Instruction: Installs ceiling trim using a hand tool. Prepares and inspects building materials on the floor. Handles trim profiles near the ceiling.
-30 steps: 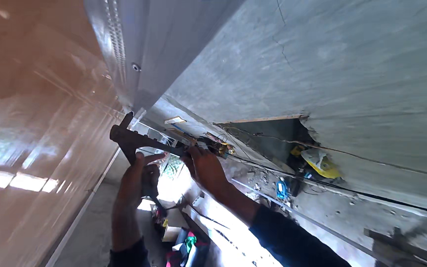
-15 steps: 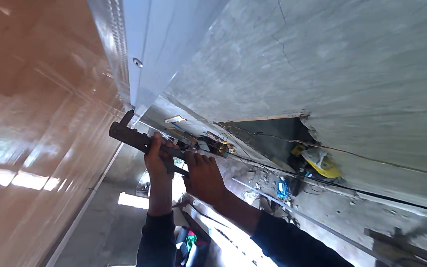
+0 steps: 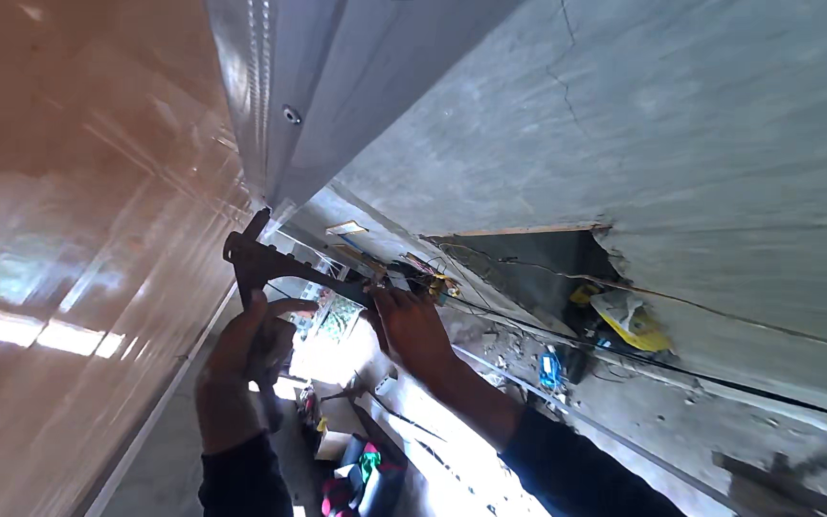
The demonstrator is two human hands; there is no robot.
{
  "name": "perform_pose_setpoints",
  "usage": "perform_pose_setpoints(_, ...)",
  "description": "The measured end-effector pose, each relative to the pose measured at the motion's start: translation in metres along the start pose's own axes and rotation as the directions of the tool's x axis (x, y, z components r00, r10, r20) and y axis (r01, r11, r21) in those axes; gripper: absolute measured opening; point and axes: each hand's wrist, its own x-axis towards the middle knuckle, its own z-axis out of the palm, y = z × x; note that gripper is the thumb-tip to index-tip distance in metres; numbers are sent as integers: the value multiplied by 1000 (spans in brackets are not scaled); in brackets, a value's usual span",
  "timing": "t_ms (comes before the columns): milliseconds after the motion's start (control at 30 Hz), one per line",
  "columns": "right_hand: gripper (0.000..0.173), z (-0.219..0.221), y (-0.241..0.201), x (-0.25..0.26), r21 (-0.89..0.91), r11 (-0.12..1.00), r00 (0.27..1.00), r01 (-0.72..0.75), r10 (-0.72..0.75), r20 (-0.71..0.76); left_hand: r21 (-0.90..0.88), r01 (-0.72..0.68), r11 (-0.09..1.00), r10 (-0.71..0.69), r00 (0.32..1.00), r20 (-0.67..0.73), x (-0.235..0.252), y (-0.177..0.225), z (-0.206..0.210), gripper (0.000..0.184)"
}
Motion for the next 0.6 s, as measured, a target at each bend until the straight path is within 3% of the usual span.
perform_pose_setpoints(67, 35, 5, 0, 0, 48, 999, 1000, -4, 4, -2, 92, -4, 996, 18, 988, -153, 16, -3, 23, 73)
perform_pose_setpoints(133, 40, 8, -1, -2, 82, 996, 999, -19, 21, -28, 145, -68, 987, 115, 932, -343, 36, -11, 48, 68)
perform_pose_setpoints(200, 69, 0, -6, -6, 115, 988, 991, -103, 92, 92, 99, -195, 976, 219, 880, -421, 51, -26, 57, 67)
perform_pose_setpoints(267, 110, -13, -15, -7, 43, 984, 950, -173, 155, 273, -97, -375, 922, 298, 848, -439, 64, -32, 66, 67)
perform_pose_setpoints(300, 117, -14, -19, -9, -8, 987, 947, -163, 158, 281, -196, -452, 870, 323, 824, -465, 69, -34, 70, 62)
perform_pose_setpoints(400, 92, -7, -20, -10, -31, 992, 971, -121, 125, 203, -301, -553, 777, 367, 786, -497, 79, -39, 77, 40)
perform_pose_setpoints(533, 61, -8, -11, -4, 49, 996, 983, -72, 63, 173, -304, -546, 781, 333, 775, -537, 86, -36, 84, 29)
perform_pose_setpoints(600, 40, -4, -8, -1, 83, 996, 996, -11, 3, 86, -281, -537, 796, 298, 751, -589, 91, -30, 86, 27)
